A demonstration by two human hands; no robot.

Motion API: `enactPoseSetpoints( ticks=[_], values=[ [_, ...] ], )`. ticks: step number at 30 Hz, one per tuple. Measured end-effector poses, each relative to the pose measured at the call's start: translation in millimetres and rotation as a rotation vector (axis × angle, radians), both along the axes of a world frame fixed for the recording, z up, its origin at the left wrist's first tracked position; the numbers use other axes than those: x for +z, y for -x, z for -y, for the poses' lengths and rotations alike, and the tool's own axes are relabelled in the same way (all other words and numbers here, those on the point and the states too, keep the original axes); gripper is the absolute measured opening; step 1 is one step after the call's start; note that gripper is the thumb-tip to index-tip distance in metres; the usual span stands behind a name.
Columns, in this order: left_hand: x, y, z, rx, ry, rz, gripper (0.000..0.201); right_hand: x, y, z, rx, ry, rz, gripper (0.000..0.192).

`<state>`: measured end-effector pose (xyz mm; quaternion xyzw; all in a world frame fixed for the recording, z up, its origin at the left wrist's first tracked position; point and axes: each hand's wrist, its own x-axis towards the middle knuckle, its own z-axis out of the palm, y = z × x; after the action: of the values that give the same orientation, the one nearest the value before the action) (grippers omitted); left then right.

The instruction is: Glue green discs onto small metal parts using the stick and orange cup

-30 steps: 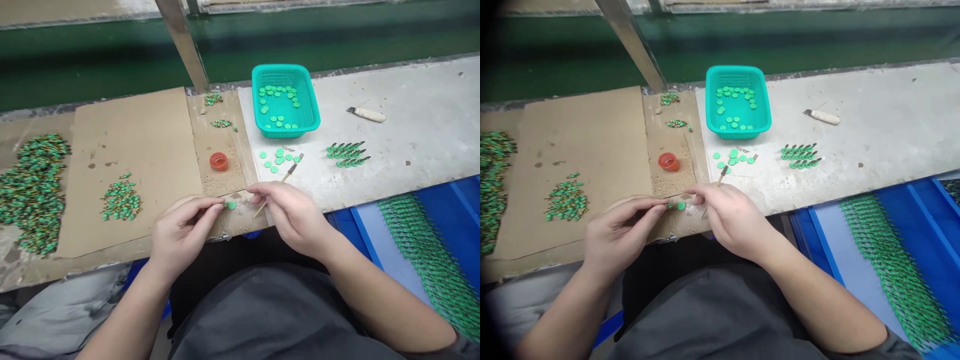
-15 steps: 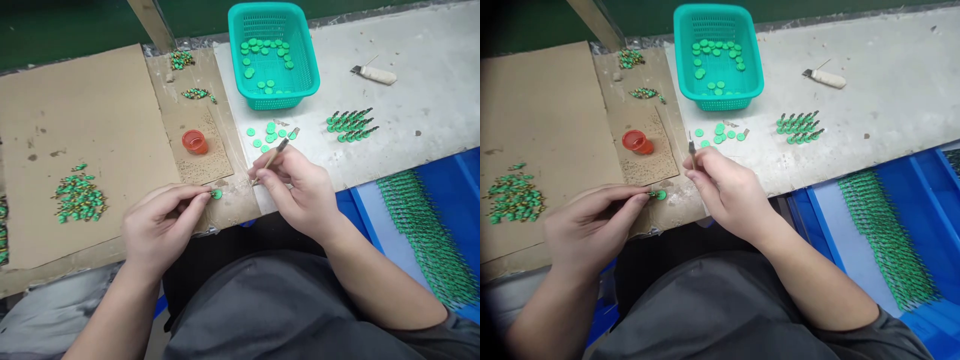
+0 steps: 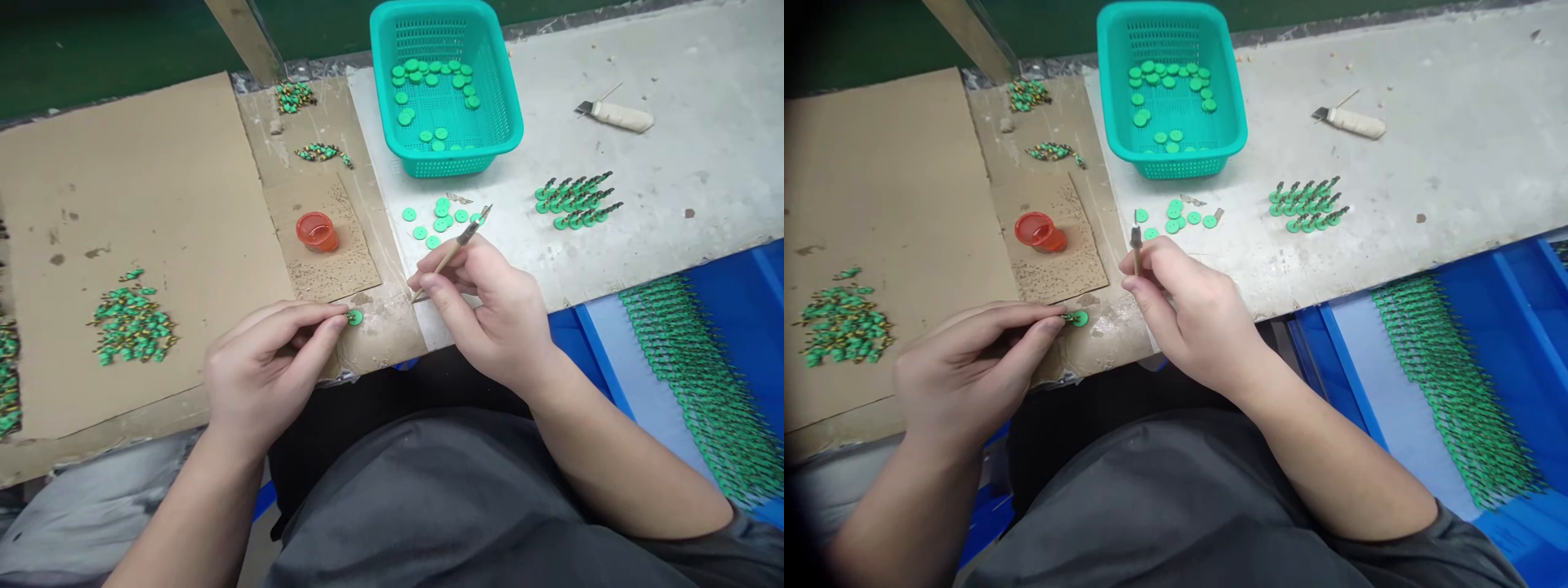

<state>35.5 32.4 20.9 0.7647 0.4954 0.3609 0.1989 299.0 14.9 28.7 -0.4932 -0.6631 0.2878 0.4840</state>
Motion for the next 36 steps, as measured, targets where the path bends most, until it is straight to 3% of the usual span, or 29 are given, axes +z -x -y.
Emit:
enactPoseSetpoints(
  ticks=[14,25,33,36],
  values=[
    [0.8,-0.1,2.4,-0.074,-0.02,0.006,0.017,15.7,-8.8,-4.3,0.076,-0.039,0.255,0.008],
    [-2.9,1.1,0.7,-0.072,-0.063,-0.01,0.009,19.8,-13.6,-12.8,0.137,-0.054,0.311,0.008],
    [-3.7,0.4,0.6,-0.06,-0.054,-0.013,0.009,22.8,7.9,-22.3,0.289,-0.104,0.281,0.008],
    [-5.2,2.3,0.8,-0.079,-0.062,-0.012,0.011,21.8,18.4,-27.6,0.326,-0.035,0.297,0.011]
  ],
)
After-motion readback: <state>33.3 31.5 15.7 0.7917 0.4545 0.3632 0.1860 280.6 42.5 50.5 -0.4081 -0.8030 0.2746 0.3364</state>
